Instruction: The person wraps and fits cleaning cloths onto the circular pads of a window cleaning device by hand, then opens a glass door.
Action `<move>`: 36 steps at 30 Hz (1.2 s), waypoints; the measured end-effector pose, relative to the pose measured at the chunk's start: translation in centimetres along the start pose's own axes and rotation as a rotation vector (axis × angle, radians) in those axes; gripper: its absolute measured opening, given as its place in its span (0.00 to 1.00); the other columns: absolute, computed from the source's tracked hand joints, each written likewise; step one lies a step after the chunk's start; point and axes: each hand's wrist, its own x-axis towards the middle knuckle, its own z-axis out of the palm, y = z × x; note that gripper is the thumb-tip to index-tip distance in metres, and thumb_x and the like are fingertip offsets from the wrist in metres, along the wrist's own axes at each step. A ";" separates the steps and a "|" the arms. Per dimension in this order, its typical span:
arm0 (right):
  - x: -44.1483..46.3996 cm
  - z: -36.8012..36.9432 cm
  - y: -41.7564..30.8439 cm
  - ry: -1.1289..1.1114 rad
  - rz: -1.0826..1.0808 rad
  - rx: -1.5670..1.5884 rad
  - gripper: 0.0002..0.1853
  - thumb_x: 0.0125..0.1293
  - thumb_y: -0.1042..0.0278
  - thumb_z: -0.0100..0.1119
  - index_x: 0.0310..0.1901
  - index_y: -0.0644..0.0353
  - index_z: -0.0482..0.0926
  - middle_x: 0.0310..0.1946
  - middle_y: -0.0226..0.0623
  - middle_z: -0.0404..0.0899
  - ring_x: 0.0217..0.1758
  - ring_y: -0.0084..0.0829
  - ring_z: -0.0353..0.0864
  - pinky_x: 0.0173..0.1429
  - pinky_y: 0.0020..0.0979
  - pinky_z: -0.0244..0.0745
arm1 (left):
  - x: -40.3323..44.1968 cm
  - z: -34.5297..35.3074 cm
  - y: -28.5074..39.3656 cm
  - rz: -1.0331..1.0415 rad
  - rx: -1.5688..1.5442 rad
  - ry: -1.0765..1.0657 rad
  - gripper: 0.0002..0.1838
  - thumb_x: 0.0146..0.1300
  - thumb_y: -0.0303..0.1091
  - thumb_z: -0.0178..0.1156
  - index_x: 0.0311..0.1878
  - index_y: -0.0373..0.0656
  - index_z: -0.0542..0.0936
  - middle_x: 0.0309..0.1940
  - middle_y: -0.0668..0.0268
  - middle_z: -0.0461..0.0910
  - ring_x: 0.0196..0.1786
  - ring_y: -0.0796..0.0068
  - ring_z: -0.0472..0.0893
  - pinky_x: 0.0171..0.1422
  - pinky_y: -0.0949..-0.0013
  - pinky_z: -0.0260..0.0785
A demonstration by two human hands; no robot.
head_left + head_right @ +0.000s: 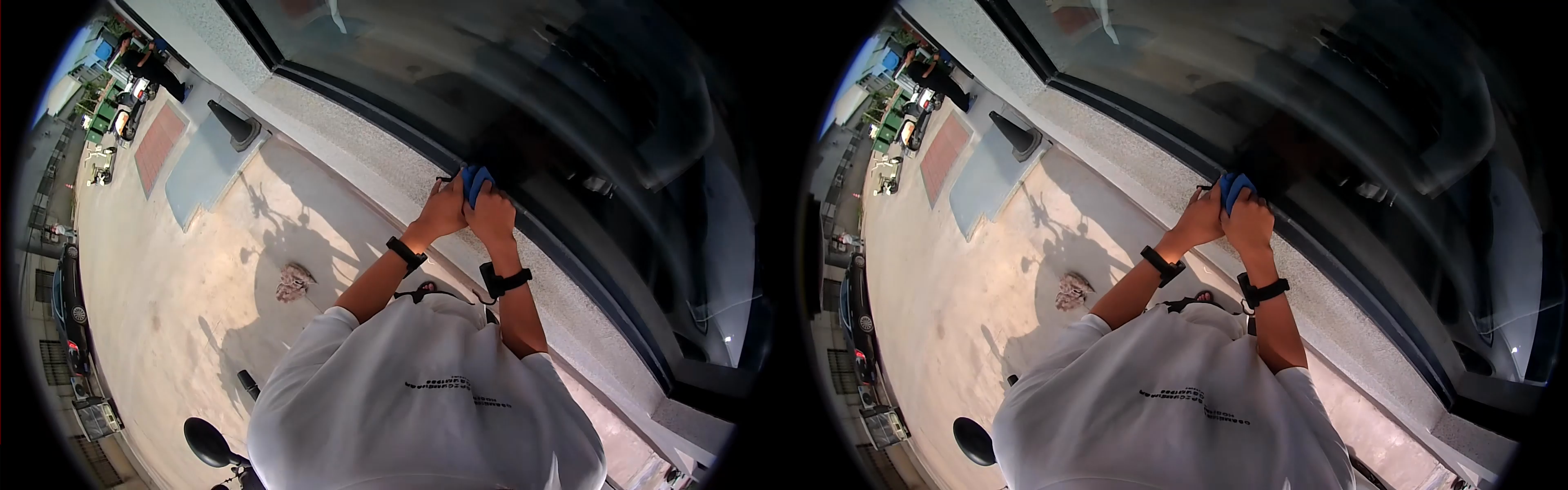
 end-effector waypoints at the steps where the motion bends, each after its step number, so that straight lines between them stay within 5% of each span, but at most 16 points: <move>1: -0.5 -1.2 0.0 -0.060 0.036 0.022 0.20 0.57 0.57 0.69 0.39 0.68 0.76 0.31 0.50 0.84 0.35 0.47 0.87 0.37 0.41 0.84 | -0.2 0.2 0.1 0.027 0.002 0.003 0.56 0.53 0.46 0.71 0.77 0.28 0.50 0.59 0.42 0.78 0.64 0.49 0.78 0.78 0.41 0.54; 9: -1.1 -1.1 1.2 -0.130 0.069 0.033 0.24 0.57 0.54 0.71 0.42 0.69 0.76 0.33 0.50 0.84 0.39 0.48 0.86 0.39 0.43 0.84 | -0.3 0.6 0.2 0.113 0.022 0.032 0.47 0.54 0.40 0.67 0.73 0.28 0.58 0.59 0.42 0.78 0.62 0.50 0.80 0.78 0.39 0.53; 13: 0.8 1.4 -0.3 -0.027 0.057 0.036 0.22 0.59 0.55 0.69 0.42 0.68 0.76 0.36 0.49 0.84 0.42 0.49 0.84 0.43 0.46 0.83 | 1.7 -1.1 -1.6 -0.005 0.062 -0.025 0.43 0.54 0.36 0.64 0.73 0.33 0.60 0.52 0.44 0.83 0.61 0.49 0.80 0.78 0.39 0.53; 15: 1.5 1.5 -1.1 -0.028 0.057 0.088 0.22 0.60 0.55 0.68 0.43 0.67 0.76 0.36 0.49 0.84 0.42 0.50 0.84 0.44 0.47 0.83 | 2.0 -2.0 -2.5 0.009 0.115 0.058 0.37 0.54 0.37 0.65 0.66 0.32 0.65 0.40 0.48 0.86 0.52 0.51 0.84 0.79 0.43 0.51; 16: 1.6 1.8 -1.2 -0.035 0.042 0.111 0.22 0.59 0.55 0.68 0.42 0.67 0.76 0.36 0.49 0.84 0.42 0.49 0.84 0.44 0.46 0.83 | 2.2 -3.2 -2.5 -0.023 0.094 0.005 0.43 0.52 0.41 0.68 0.70 0.35 0.63 0.52 0.44 0.83 0.61 0.49 0.80 0.78 0.37 0.51; 19: 1.2 1.2 -0.8 -0.051 0.033 0.143 0.20 0.58 0.58 0.68 0.42 0.67 0.77 0.36 0.50 0.84 0.43 0.48 0.85 0.46 0.45 0.83 | 1.7 -4.6 -2.2 -0.115 0.042 -0.078 0.46 0.51 0.46 0.70 0.70 0.34 0.62 0.57 0.43 0.80 0.65 0.46 0.77 0.80 0.33 0.40; 23: -2.0 -0.4 0.4 -0.057 0.068 0.042 0.17 0.56 0.63 0.65 0.43 0.66 0.77 0.36 0.51 0.84 0.44 0.49 0.84 0.52 0.48 0.79 | 0.4 1.1 -1.7 0.114 0.022 0.018 0.42 0.57 0.39 0.66 0.73 0.35 0.59 0.69 0.43 0.69 0.73 0.47 0.69 0.80 0.31 0.35; 25: -3.1 -0.4 1.4 -0.065 0.078 0.037 0.16 0.56 0.65 0.64 0.43 0.66 0.77 0.36 0.51 0.84 0.44 0.50 0.84 0.53 0.48 0.77 | -0.4 2.7 -0.6 0.177 -0.030 0.147 0.44 0.58 0.38 0.65 0.74 0.35 0.56 0.65 0.42 0.74 0.70 0.46 0.72 0.80 0.33 0.38; 32: -1.6 -1.4 0.1 -0.140 0.113 0.097 0.18 0.54 0.68 0.66 0.45 0.66 0.78 0.39 0.49 0.83 0.44 0.48 0.83 0.55 0.44 0.77 | 0.7 1.1 -2.4 0.052 -0.138 -0.005 0.45 0.55 0.37 0.64 0.76 0.42 0.55 0.52 0.49 0.84 0.63 0.46 0.78 0.78 0.36 0.46; 36: -1.9 0.7 0.1 -0.055 -0.028 0.002 0.18 0.53 0.69 0.66 0.46 0.66 0.79 0.45 0.47 0.82 0.51 0.44 0.80 0.56 0.43 0.77 | 0.3 -0.5 -2.0 -0.040 -0.223 -0.039 0.45 0.53 0.35 0.62 0.75 0.39 0.57 0.59 0.46 0.79 0.68 0.45 0.73 0.80 0.41 0.44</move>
